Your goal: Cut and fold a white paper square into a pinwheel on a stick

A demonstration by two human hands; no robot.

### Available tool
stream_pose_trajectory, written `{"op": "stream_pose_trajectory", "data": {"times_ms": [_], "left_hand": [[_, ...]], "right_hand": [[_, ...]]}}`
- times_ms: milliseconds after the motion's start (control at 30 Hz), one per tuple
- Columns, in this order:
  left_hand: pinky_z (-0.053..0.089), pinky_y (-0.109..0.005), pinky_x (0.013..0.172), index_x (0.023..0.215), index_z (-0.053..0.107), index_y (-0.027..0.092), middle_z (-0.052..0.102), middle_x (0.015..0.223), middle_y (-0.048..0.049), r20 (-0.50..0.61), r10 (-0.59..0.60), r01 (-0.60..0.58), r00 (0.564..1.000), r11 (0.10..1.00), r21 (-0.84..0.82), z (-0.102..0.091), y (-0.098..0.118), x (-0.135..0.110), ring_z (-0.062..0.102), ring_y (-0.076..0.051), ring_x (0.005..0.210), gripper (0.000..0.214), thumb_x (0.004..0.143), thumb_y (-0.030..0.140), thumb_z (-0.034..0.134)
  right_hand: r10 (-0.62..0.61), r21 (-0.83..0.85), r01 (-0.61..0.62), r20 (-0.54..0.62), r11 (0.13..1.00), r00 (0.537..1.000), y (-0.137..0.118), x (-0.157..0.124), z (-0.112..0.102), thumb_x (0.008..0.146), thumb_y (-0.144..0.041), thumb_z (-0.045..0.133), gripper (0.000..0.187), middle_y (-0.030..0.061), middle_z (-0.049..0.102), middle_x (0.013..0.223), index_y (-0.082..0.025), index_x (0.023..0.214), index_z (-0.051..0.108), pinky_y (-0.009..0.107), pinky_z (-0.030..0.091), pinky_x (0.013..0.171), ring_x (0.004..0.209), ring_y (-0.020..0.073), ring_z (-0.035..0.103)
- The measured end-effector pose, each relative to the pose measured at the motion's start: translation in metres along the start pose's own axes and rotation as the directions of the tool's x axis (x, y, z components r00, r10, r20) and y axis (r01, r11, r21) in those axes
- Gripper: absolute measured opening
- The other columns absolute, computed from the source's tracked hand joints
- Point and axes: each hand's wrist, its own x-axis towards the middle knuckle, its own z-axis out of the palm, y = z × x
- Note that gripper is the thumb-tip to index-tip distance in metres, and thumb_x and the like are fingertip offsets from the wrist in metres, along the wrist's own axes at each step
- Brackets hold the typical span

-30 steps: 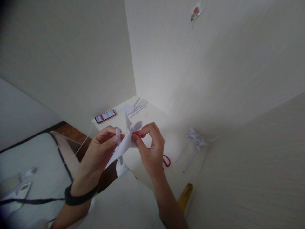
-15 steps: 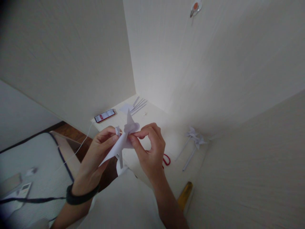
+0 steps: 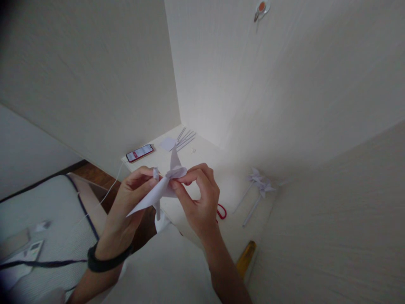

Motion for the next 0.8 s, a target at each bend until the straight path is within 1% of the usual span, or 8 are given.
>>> {"op": "stream_pose_trajectory", "data": {"times_ms": [133, 567, 800], "left_hand": [[0.043, -0.015, 0.054, 0.068, 0.074, 0.019, 0.071, 0.066, 0.0027, 0.001, -0.013, 0.013, 1.0, 1.0, 0.001, -0.0001, -0.0004, -0.0009, 0.057, -0.007, 0.057, 0.018, 0.059, 0.024, 0.088], [0.044, -0.017, 0.056, 0.067, 0.072, 0.018, 0.068, 0.064, 0.0029, 0.007, 0.013, -0.013, 1.0, 1.0, 0.024, 0.002, 0.0014, -0.0009, 0.055, -0.007, 0.056, 0.019, 0.059, 0.025, 0.088], [0.044, -0.017, 0.056, 0.066, 0.071, 0.019, 0.069, 0.064, 0.0027, 0.037, -0.013, 0.014, 0.999, 1.0, -0.022, -0.0008, -0.0005, -0.0009, 0.057, -0.008, 0.057, 0.017, 0.061, 0.024, 0.087]], "right_hand": [[-0.005, 0.009, 0.005, -0.006, 1.0, 1.0, -0.0007, 0.0007, 0.0, 0.08, -0.005, 0.068, 0.019, -0.0041, 0.053, 0.075, -0.021, 0.075, 0.059, 0.029, 0.038, 0.067, 0.075, 0.0127, 0.05], [-0.003, 0.016, 0.003, -0.013, 1.0, 1.0, 0.0004, -0.0015, -0.0006, 0.08, -0.004, 0.068, 0.019, -0.0041, 0.053, 0.076, -0.021, 0.075, 0.06, 0.029, 0.039, 0.067, 0.076, 0.0124, 0.05], [0.006, 0.017, -0.006, 0.0, 1.0, 1.0, -0.001, -0.0018, -0.0014, 0.08, -0.004, 0.068, 0.019, -0.0043, 0.053, 0.076, -0.021, 0.075, 0.06, 0.029, 0.039, 0.067, 0.075, 0.0122, 0.051]]}}
